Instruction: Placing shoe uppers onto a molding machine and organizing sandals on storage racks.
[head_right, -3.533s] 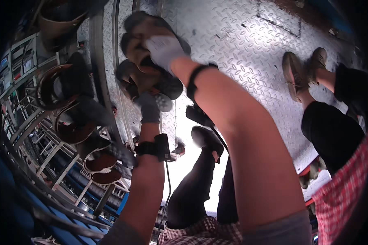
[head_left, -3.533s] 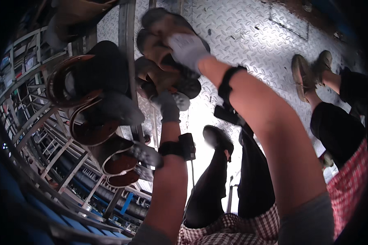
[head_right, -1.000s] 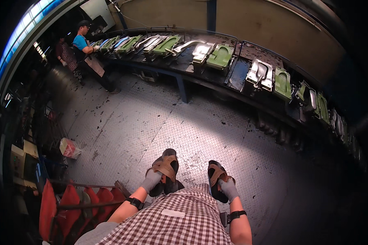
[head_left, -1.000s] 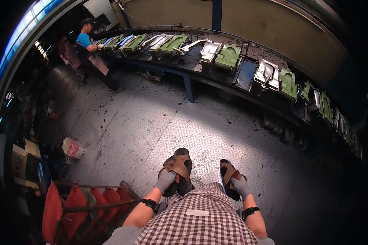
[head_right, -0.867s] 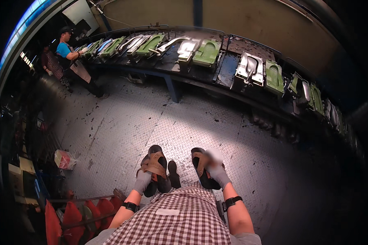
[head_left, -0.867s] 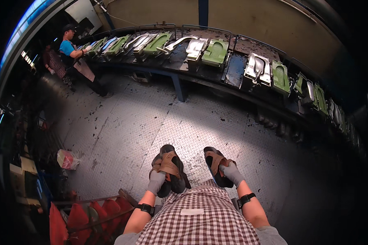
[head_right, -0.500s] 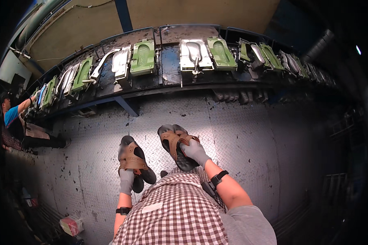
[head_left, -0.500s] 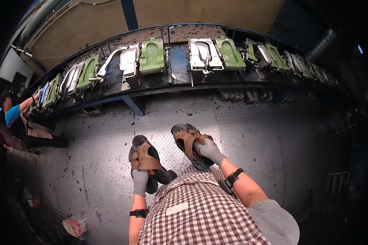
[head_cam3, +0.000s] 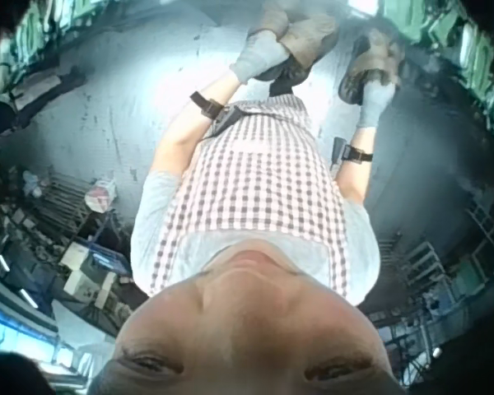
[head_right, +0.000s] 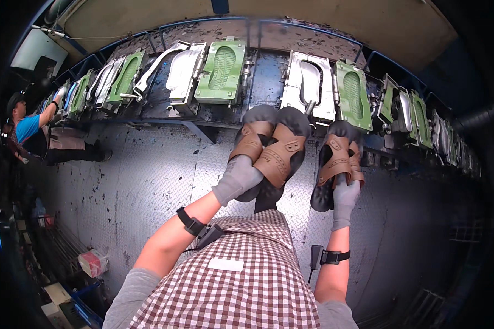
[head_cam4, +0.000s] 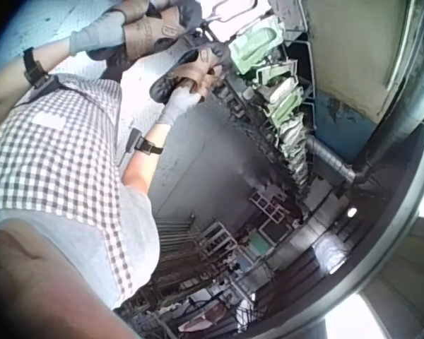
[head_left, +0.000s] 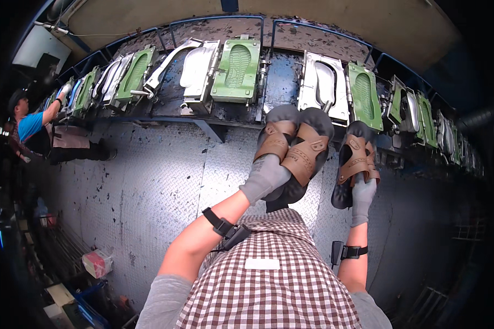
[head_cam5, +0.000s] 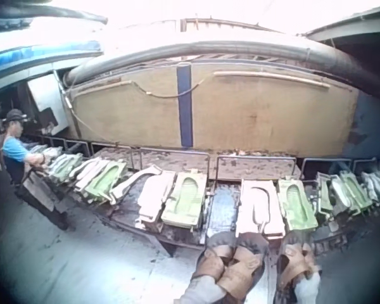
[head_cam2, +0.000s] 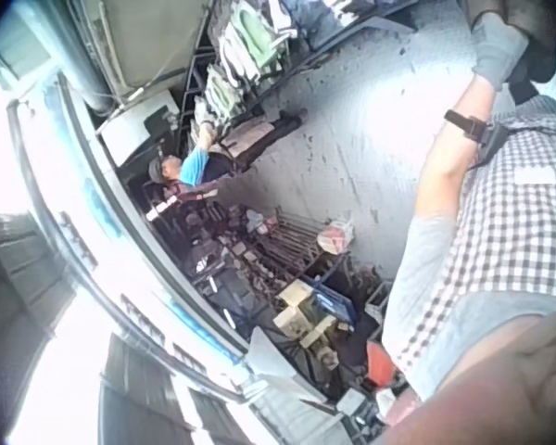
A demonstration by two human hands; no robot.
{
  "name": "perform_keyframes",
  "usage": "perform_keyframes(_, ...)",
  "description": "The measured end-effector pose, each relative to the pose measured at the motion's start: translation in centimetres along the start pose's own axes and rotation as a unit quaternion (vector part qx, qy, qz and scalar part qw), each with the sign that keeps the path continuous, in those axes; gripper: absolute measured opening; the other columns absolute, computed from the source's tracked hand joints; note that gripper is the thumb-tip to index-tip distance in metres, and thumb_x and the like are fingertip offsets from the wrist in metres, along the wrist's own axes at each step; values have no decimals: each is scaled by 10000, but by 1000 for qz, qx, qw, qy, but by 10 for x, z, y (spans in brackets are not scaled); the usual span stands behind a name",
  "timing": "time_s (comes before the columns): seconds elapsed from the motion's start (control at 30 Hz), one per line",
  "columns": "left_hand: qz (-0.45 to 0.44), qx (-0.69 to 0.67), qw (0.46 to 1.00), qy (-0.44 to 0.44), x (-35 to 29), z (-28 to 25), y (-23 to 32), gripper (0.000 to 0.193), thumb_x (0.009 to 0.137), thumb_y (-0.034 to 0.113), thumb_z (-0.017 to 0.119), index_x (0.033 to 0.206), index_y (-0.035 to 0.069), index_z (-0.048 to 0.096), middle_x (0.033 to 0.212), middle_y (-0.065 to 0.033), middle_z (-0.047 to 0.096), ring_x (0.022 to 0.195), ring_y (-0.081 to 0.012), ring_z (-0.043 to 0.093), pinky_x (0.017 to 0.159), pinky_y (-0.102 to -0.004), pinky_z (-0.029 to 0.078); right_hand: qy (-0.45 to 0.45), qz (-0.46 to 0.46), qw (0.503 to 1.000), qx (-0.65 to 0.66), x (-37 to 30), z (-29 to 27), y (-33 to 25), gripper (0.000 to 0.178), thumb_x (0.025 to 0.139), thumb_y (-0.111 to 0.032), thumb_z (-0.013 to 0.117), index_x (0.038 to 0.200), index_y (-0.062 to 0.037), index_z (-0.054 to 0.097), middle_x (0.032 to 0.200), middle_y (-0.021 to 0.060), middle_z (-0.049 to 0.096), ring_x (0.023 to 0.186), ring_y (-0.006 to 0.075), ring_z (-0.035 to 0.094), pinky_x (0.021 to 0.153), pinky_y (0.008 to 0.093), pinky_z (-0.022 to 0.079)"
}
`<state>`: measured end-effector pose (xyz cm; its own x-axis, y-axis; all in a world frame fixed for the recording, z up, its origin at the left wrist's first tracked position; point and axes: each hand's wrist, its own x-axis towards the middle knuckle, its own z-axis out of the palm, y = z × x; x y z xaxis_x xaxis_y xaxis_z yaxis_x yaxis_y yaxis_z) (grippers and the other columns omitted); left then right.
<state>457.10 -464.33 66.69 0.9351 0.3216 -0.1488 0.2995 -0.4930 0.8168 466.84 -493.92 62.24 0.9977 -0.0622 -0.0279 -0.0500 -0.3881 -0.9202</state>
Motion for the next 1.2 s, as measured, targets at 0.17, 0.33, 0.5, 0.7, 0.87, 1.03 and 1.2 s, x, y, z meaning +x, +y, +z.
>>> perform_keyframes(0.17,-98,-18,993,-56,106,32,79,515,868,360,636,1241,7,613,1215,-294,615,1170,-452,569,1003,-484,452,43,-68,996,-50,125,-9,17,404,989,-151,605,1346,21,526,1250,93,621,1087,152,597,914,288,477)
perform_keyframes(0.33,-74,0,996,-57,207,75,115,449,840,305,620,1169,0,646,1143,-305,630,1096,-458,593,961,-500,473,72,-48,987,-139,214,-10,-12,420,956,-228,612,1298,15,573,1208,155,664,1057,234,647,895,341,493)
perform_keyframes(0.5,-72,27,988,-131,303,135,123,550,867,393,596,1200,-44,616,1189,-324,618,1139,-452,590,994,-485,458,56,-109,942,-313,298,2,32,466,933,-266,613,1278,45,581,1135,214,672,1060,411,623,927,407,473)
perform_keyframes(0.7,-79,-77,971,-213,336,165,96,739,829,360,638,1387,-83,439,1361,-303,522,1300,-398,500,1102,-413,388,-105,57,988,-96,321,2,61,379,939,-220,602,1175,75,593,1006,112,662,847,182,594,806,317,482)
perform_keyframes(0.87,13,-197,976,-96,190,89,52,627,905,229,574,1459,-11,404,1295,-208,562,1242,-286,560,1018,-373,472,-56,-30,997,37,250,32,17,291,1021,-189,555,1205,33,591,1097,72,625,933,146,561,800,285,477)
perform_keyframes(1.03,-177,-171,945,215,-79,60,-37,561,927,232,524,1455,63,442,1285,-191,588,1184,-312,591,993,-394,491,-322,-125,938,24,111,70,-22,356,1025,-232,543,1251,35,601,1079,81,626,818,138,524,716,282,452)
perform_keyframes(1.2,-547,-34,697,462,-446,102,-66,602,932,353,491,1456,59,449,1399,-219,538,1299,-381,507,1120,-424,369,-571,-418,706,27,-77,165,-43,353,1009,-228,560,1256,18,613,1092,75,645,810,133,548,692,251,459)
